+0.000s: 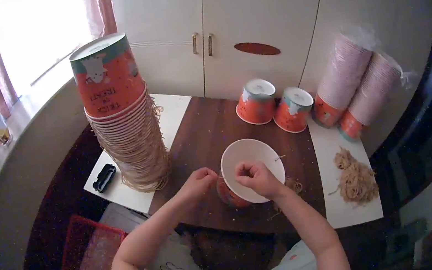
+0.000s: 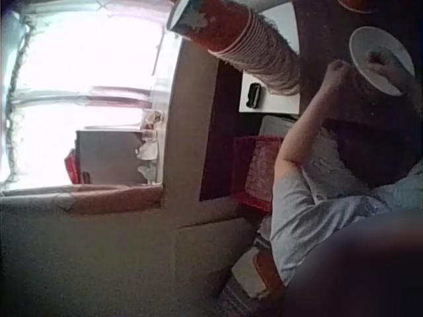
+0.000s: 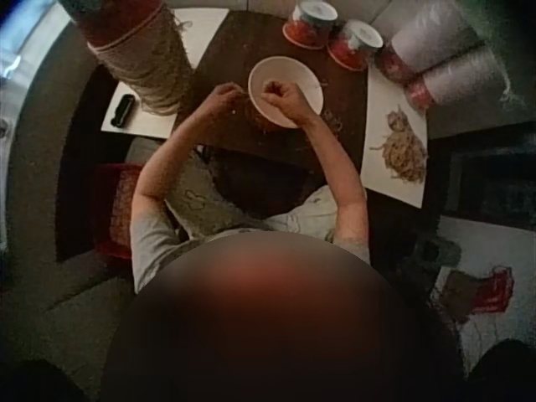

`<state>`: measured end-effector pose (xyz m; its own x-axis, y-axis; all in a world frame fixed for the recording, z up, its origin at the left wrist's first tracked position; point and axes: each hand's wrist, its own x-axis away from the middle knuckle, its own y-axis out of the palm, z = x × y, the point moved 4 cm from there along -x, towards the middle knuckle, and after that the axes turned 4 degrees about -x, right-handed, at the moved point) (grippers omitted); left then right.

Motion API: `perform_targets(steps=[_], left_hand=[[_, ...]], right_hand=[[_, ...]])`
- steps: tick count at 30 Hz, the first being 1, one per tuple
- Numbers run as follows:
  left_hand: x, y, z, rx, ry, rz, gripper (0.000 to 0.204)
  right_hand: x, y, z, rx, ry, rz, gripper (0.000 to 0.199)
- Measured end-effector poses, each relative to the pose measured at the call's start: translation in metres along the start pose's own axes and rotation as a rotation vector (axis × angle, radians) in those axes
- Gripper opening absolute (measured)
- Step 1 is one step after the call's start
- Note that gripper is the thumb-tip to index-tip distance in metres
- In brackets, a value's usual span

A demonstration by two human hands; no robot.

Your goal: Tying string handles through pre-punched holes in decorative paper cups.

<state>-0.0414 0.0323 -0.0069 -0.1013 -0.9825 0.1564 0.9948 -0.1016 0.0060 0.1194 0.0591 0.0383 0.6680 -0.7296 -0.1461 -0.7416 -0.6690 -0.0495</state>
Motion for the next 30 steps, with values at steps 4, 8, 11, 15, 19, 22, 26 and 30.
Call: perform_targets(steps=[4, 8, 11, 15, 19, 22, 26, 30], left_hand=[[0.002, 0.0, 0.004, -0.014, 0.007, 0.007, 0.008], [0.008, -0.005, 0.017, -0.139, 0.131, 0.084, 0.009], [0.016, -0.005, 0.036, -0.335, 0.481, 0.213, 0.013], [0.041, 0.016, 0.075, -0.68, 0.91, 0.215, 0.014], [0.037, 0.021, 0.072, -0.685, 0.845, 0.212, 0.01], [0.037, 0.018, 0.076, -0.692, 0.79, 0.218, 0.008], [0.03, 0.013, 0.067, -0.605, 0.742, 0.093, 0.012], [0.028, 0.01, 0.059, -0.612, 0.72, -0.044, 0.013]], right_hand=[[0.0, 0.001, 0.0, -0.03, 0.03, -0.044, 0.009], [-0.006, 0.002, -0.007, 0.1, -0.001, 0.018, 0.01], [-0.008, 0.002, -0.014, 0.151, 0.043, 0.002, 0.008], [-0.007, 0.002, -0.022, 0.135, 0.103, -0.006, 0.006], [-0.009, 0.004, -0.025, 0.128, 0.09, -0.022, 0.008], [-0.011, 0.006, -0.029, 0.07, 0.029, -0.022, 0.014], [-0.009, 0.013, -0.039, -0.11, -0.071, 0.002, 0.025], [-0.009, 0.01, -0.047, -0.4, -0.058, 0.125, 0.027]])
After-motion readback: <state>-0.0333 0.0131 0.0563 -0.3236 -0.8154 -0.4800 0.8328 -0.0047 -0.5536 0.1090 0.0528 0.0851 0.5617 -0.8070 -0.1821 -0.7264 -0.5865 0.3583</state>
